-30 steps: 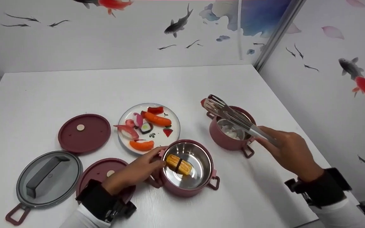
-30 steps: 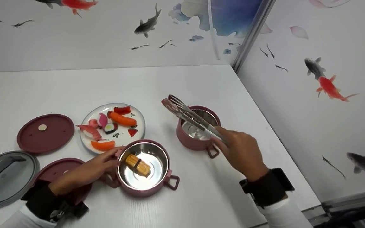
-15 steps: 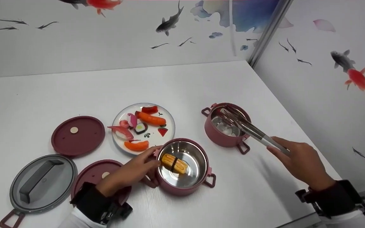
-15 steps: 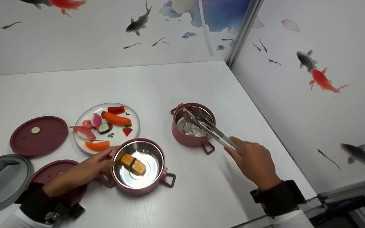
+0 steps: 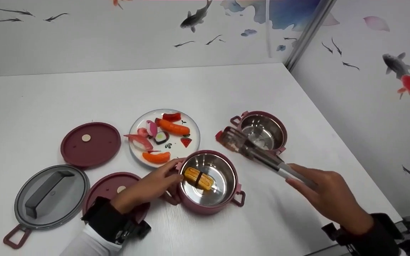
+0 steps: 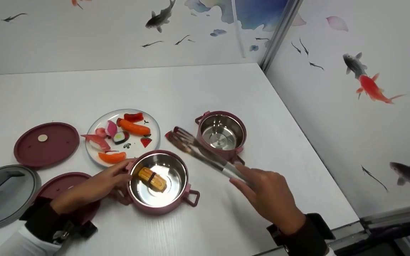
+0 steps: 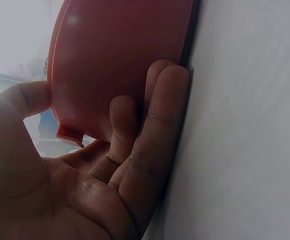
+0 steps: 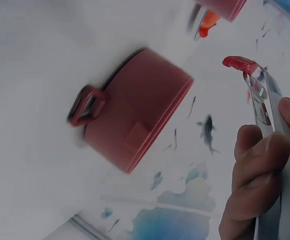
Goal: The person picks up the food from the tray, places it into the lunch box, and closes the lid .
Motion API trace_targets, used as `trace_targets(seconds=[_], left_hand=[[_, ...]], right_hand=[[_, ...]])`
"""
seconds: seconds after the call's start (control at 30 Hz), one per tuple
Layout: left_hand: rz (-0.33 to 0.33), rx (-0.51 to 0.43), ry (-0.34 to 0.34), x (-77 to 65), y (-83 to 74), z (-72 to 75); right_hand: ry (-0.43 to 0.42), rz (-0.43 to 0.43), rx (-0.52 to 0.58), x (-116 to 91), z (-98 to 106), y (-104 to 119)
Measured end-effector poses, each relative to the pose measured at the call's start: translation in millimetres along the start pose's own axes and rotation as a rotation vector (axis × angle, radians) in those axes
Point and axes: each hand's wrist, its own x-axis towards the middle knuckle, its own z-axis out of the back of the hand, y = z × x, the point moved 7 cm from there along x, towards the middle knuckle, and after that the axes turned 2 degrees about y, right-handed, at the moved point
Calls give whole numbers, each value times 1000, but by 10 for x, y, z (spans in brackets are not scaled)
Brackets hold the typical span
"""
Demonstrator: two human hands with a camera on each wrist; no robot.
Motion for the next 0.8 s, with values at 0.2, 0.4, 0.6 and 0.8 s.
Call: trace_targets(seconds=[0.2,0.4,0.6,0.8], left_hand=[[-22,2,9,0,-22,4],[-36,3,27,-2,-32,-14],[-25,-4,15,3,-39,-11],[-18,-21,9,-2,-19,-1]], right_hand=[[123,80,9,-54,-175,265],[118,97,-24,-59,-228,280],[64,106,-39,50,-221,264],[6,188,-112,450,-346,335]])
